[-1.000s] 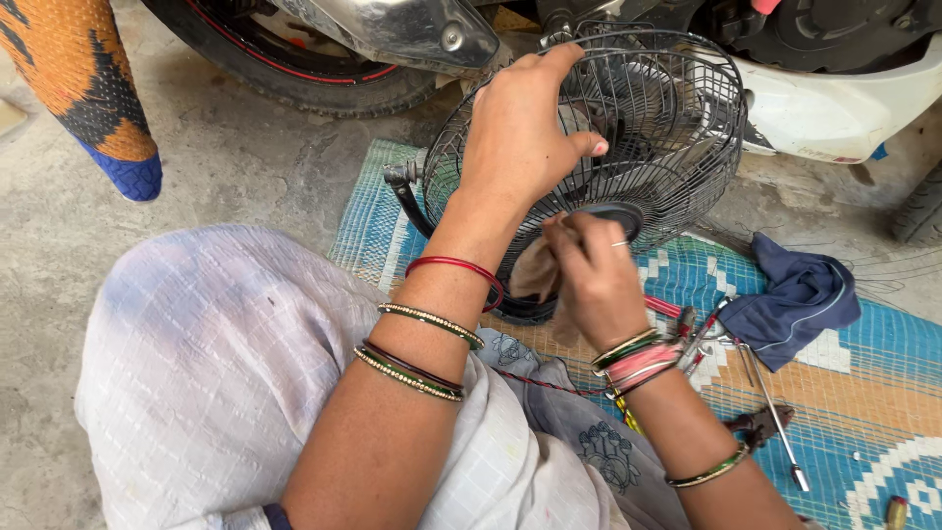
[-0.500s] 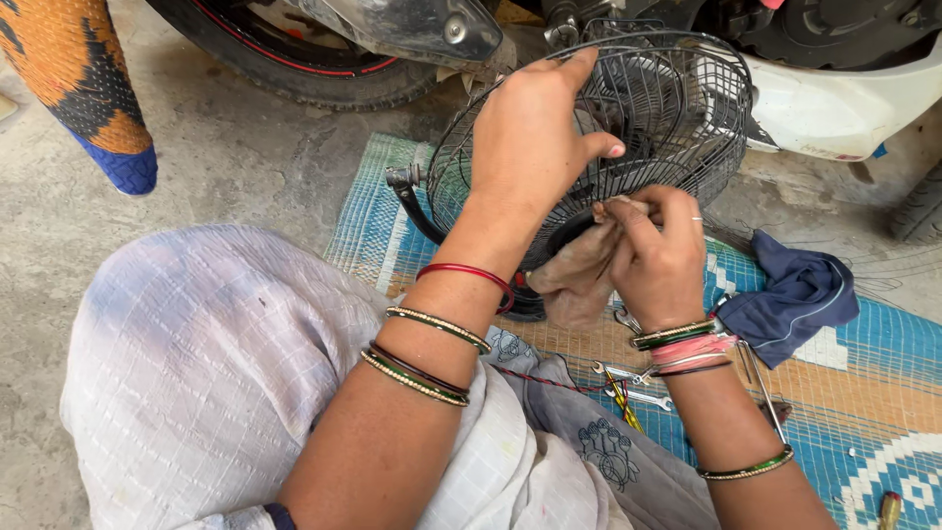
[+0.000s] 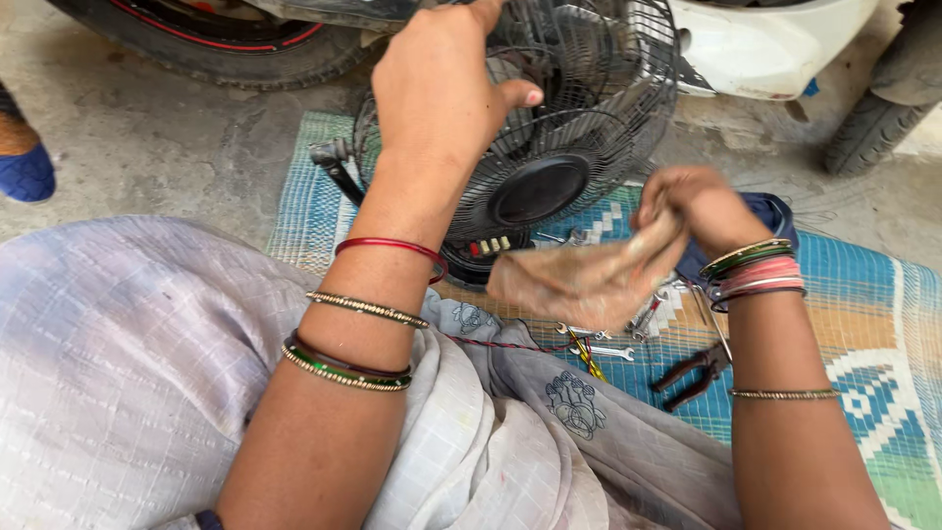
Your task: The person removes the rear cover of a table fan using a screwdriver, then wipes the fan blades and cage with a cloth. The person is sitting on a mat on the floor next to a motorcycle.
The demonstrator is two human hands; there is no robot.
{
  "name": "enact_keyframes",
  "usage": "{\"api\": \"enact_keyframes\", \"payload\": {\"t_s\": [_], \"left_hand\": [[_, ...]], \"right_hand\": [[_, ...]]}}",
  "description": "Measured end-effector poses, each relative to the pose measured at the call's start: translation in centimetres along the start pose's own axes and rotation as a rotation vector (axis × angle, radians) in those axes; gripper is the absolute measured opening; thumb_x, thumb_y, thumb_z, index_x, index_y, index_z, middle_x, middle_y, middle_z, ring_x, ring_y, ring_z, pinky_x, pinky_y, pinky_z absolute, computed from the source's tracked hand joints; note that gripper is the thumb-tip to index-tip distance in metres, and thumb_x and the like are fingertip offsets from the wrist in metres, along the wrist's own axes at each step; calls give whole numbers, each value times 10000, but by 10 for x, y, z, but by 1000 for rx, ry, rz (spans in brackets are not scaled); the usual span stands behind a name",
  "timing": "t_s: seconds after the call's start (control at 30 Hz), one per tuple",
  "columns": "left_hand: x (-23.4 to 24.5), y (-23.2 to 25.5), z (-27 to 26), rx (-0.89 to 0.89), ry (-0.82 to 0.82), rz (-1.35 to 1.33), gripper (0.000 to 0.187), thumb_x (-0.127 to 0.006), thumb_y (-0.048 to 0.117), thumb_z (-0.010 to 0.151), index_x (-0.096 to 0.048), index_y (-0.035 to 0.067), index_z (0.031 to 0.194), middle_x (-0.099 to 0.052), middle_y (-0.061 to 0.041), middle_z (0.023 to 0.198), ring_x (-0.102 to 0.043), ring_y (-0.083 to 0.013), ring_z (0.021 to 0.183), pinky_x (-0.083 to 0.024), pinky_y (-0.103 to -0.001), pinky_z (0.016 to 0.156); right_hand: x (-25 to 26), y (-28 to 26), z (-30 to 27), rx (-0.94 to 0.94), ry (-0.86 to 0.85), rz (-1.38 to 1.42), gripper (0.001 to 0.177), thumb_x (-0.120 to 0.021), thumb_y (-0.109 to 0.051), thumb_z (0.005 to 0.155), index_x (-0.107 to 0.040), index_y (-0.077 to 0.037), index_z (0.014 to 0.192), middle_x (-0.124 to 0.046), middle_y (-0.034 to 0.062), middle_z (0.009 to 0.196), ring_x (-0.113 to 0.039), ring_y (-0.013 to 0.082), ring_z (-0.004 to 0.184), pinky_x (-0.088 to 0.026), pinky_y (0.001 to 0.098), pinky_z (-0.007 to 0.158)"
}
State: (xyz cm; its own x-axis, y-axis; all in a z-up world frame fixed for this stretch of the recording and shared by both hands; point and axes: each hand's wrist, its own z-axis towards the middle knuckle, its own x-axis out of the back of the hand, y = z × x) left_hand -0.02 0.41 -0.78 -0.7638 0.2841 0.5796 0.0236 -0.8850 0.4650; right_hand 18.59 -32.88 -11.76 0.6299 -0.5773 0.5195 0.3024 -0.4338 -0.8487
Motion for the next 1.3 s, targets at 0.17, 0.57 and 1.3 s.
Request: {"api": "enact_keyframes", "payload": {"t_s": [0.17, 0.57, 1.3], "left_hand": [[1, 10, -3, 7, -1, 117, 626, -984, 399, 554, -724, 100, 1039, -728, -173, 868, -724, -402, 790, -573, -490, 644], [5, 13, -4, -14, 6, 149, 630, -1007, 428, 529, -753, 129, 1022, -725, -174, 900, -713, -418, 783, -563, -509, 648], [13, 8, -8, -62, 41, 126, 719, -1015, 474, 483, -787, 204, 1110, -752, -129, 818, -721, -396, 764, -562, -496, 646]], "right_hand": [[-70, 129, -12, -684, -48, -822, 666, -631, -527, 923, -551, -8, 1332, -536, 242, 1378, -487, 422, 1288, -296, 617, 1056], [-175, 146, -53, -639, -193, -959, 334, -747, -281, 787, -786, -88, 1057, -747, 204, 1110, -735, 345, 1044, -599, 436, 894], [-105, 188, -12, -520, 337, -365, 285, -797, -396, 823, -800, -115, 870, -798, 135, 863, -781, 314, 858, -592, 425, 830]]}}
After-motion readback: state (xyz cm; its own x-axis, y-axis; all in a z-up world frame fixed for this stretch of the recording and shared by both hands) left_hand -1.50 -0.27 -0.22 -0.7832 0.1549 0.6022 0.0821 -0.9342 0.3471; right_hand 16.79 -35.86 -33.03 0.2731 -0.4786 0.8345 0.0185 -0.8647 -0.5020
